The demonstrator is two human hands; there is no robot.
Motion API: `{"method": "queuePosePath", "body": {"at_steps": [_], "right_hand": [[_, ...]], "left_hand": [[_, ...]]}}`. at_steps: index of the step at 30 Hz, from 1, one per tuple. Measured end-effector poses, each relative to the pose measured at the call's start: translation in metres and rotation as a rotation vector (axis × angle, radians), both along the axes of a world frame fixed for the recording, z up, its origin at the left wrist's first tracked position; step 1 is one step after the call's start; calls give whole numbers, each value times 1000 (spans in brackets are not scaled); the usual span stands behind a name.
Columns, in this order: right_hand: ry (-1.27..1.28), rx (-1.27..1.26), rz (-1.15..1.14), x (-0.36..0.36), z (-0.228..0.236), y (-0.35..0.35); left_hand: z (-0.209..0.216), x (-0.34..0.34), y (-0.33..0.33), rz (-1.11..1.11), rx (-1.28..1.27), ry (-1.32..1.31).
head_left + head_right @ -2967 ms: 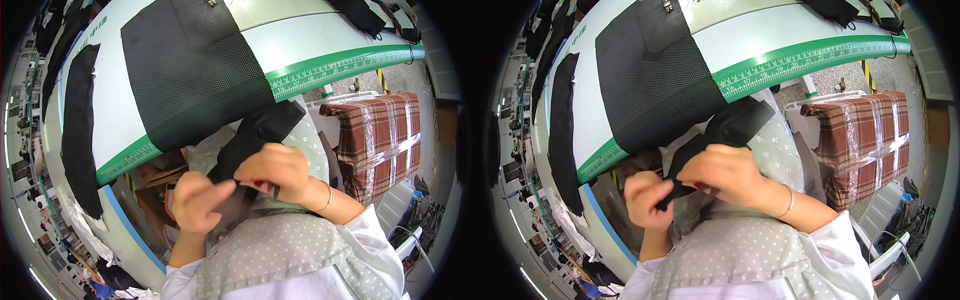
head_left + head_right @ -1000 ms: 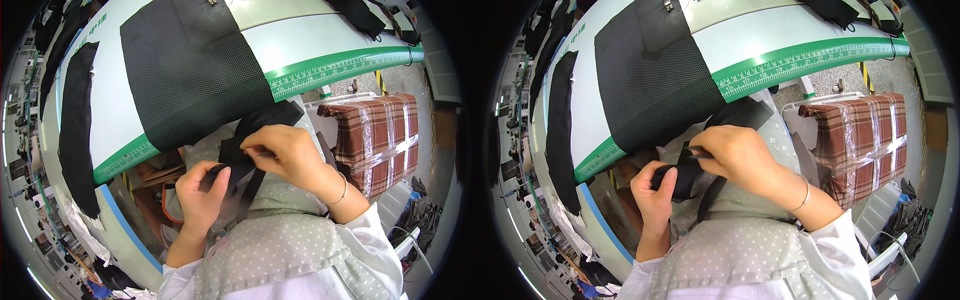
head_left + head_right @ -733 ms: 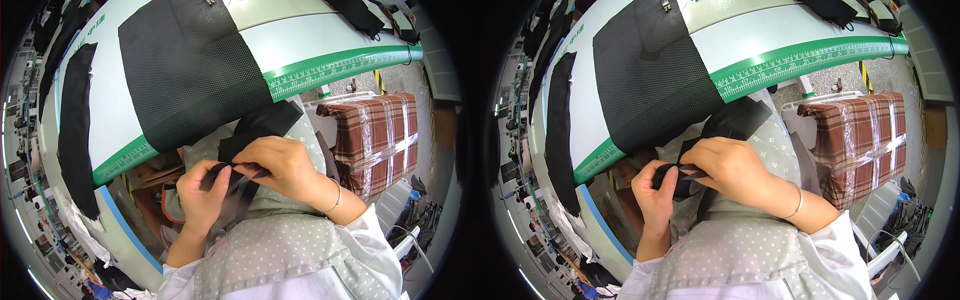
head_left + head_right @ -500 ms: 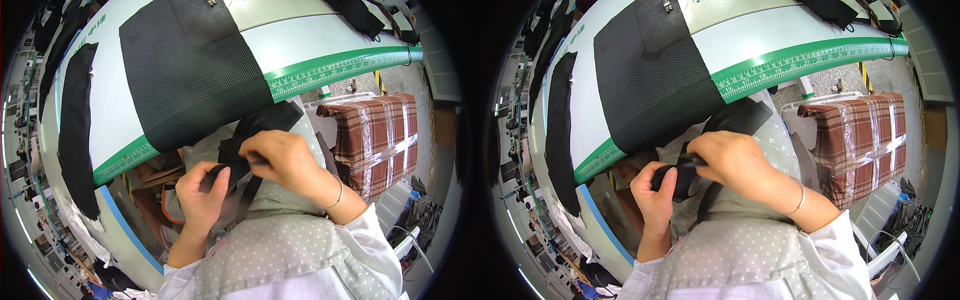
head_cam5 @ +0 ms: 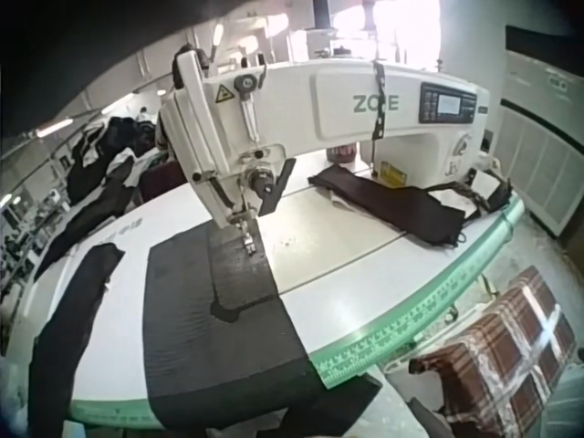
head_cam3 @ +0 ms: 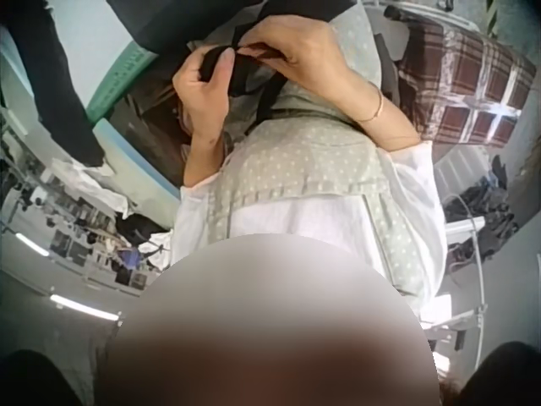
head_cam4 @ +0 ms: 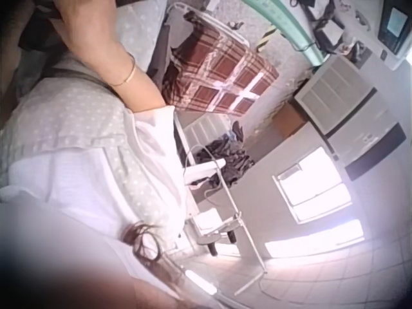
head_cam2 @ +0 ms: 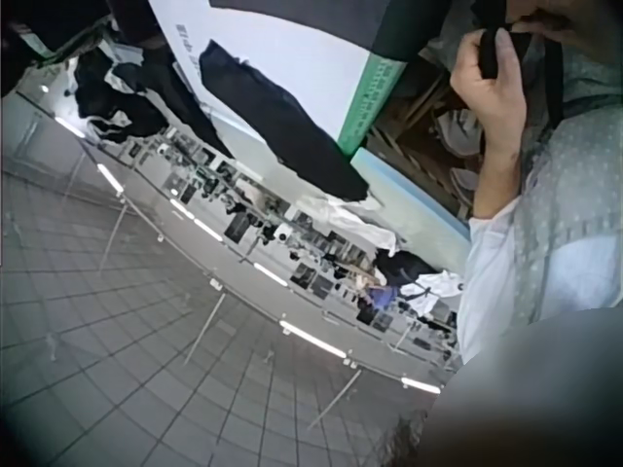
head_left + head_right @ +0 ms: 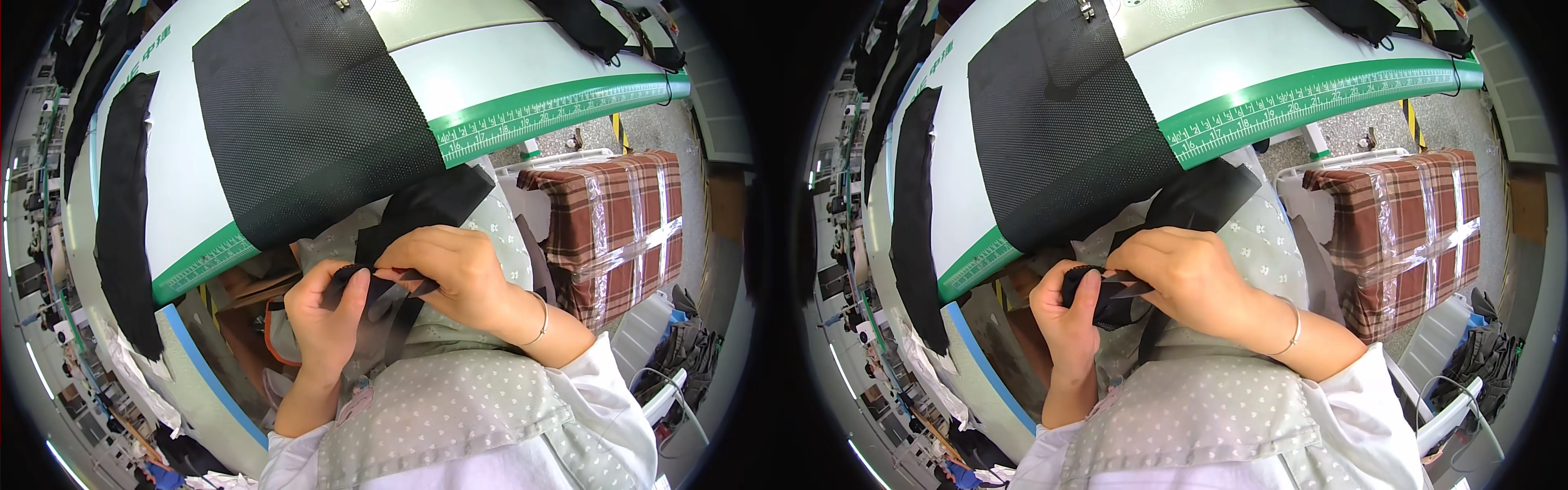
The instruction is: Trim excess fabric and threads from black textile components using hand snips.
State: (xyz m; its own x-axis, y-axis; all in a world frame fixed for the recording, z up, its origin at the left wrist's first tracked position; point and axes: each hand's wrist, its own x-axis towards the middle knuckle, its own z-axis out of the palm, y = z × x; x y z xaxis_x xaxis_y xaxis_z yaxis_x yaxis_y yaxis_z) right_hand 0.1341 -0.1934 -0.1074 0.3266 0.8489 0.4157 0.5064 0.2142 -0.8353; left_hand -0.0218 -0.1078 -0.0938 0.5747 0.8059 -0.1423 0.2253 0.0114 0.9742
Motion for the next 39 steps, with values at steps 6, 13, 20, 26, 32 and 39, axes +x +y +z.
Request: {"method": "queuePosePath", "body": {"at_steps": [6,13,20,26,32,39], "right_hand": [[345,-100,-67,2,2,-7],[384,-69,-111,12,2,-8],[325,-82,47,8,11,2],[222,-43,86,11,5,1],[-112,31,4,5,3,-4],[-265,98,190,7,13,-5]], "left_hand": [[1,1,-1,94,-186,-71],[1,1,2,96,-193,-88],[10,5,-4,-12,49,22],[5,2,-4,9,41,6],[-2,2,0,38,-308,-117],[-2,0,11,-119,-631,-213]]}}
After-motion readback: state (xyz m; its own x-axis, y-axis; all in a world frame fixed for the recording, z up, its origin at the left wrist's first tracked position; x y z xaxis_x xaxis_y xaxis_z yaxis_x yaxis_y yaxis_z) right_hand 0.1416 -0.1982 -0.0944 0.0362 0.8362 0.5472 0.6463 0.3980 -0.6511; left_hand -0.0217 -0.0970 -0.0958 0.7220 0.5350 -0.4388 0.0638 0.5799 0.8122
